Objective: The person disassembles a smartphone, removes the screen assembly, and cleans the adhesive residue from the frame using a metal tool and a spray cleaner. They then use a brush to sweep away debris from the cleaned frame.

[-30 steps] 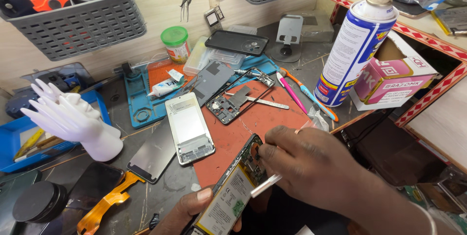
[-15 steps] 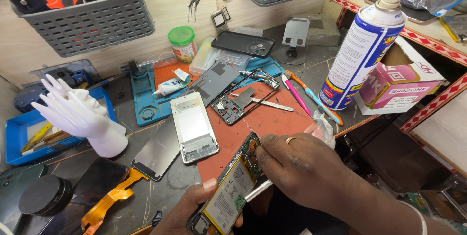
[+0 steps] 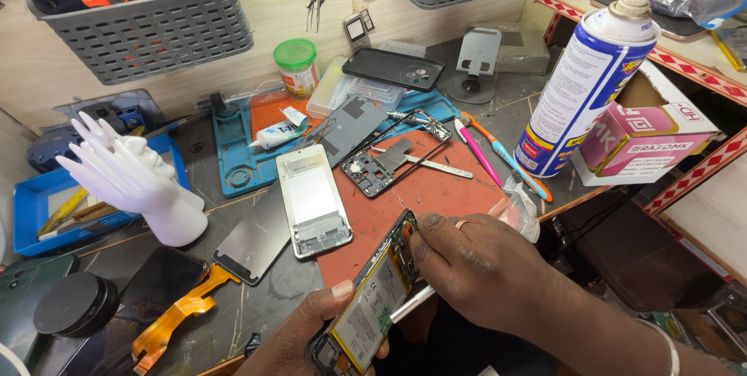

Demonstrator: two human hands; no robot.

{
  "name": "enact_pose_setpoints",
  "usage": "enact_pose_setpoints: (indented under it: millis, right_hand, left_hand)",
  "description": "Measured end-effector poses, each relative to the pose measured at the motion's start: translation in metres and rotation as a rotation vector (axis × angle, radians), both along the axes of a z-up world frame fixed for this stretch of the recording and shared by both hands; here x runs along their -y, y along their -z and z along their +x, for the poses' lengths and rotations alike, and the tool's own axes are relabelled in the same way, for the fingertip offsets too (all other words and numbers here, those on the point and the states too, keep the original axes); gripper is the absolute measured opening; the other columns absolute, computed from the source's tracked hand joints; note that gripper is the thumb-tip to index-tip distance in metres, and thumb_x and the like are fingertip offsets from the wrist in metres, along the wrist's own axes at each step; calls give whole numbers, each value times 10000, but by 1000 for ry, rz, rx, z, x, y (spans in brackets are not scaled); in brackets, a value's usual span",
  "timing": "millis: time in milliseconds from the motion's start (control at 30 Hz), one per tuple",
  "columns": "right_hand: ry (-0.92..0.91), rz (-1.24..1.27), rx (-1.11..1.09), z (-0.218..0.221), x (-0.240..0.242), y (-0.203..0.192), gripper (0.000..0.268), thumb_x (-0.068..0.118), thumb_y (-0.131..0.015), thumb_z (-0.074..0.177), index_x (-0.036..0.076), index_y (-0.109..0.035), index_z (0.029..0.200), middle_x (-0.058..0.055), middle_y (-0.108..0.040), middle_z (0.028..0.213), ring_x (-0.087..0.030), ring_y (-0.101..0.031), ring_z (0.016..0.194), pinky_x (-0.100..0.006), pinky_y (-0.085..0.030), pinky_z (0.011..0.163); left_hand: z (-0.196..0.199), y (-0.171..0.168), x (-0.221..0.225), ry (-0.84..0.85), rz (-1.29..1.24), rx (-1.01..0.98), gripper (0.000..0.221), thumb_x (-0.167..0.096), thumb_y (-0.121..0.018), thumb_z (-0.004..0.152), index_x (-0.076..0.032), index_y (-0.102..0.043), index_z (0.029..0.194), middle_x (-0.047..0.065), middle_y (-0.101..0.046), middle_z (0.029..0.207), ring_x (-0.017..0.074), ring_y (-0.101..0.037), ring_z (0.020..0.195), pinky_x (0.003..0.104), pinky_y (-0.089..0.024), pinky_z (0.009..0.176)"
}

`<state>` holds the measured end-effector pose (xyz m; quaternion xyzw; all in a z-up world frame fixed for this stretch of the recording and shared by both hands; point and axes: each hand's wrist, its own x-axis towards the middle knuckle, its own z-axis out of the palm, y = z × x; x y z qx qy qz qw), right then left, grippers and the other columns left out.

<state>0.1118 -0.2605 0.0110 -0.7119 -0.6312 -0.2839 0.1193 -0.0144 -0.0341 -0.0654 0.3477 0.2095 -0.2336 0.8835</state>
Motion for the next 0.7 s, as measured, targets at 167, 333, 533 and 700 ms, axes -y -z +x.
enact_pose_setpoints:
  millis: [167,333,533,700]
  right_hand:
    - [33,20,-166,5,3,0,267,76,-767,748,-18,-701,989,-126,-657,978,-244,-671,705,-381,-523,550]
    - [103,175,-515,7,8,-5,235,153,-827,788,84,-737,994,-50,-689,965,-193,-726,795,-316,-590,632]
    - [115,151,-602,11,13,-3,198,150,-810,795,104,-738,973,-28,-714,984,-178,-746,848,-304,-610,669]
    - [112,82,-610,17,14,-3,173,152,-804,794,99,-713,932,-29,-712,977,-193,-744,846,-318,-609,662]
  left_hand:
    - [-1,-5,-3,43,-54,-40,661,-540,-529,938,-6,-629,1314,195,-689,835,218,-697,578,317,-584,507]
    - [-1,-11,-12,78,-173,61,709,-512,-519,917,54,-579,1341,205,-705,866,196,-706,601,284,-578,503]
    - [0,-13,-12,77,-134,-6,726,-528,-531,916,60,-574,1340,205,-701,857,194,-703,590,280,-578,503]
    - [-1,-10,-9,73,-78,8,701,-508,-537,905,49,-604,1324,187,-712,853,176,-700,590,274,-568,503]
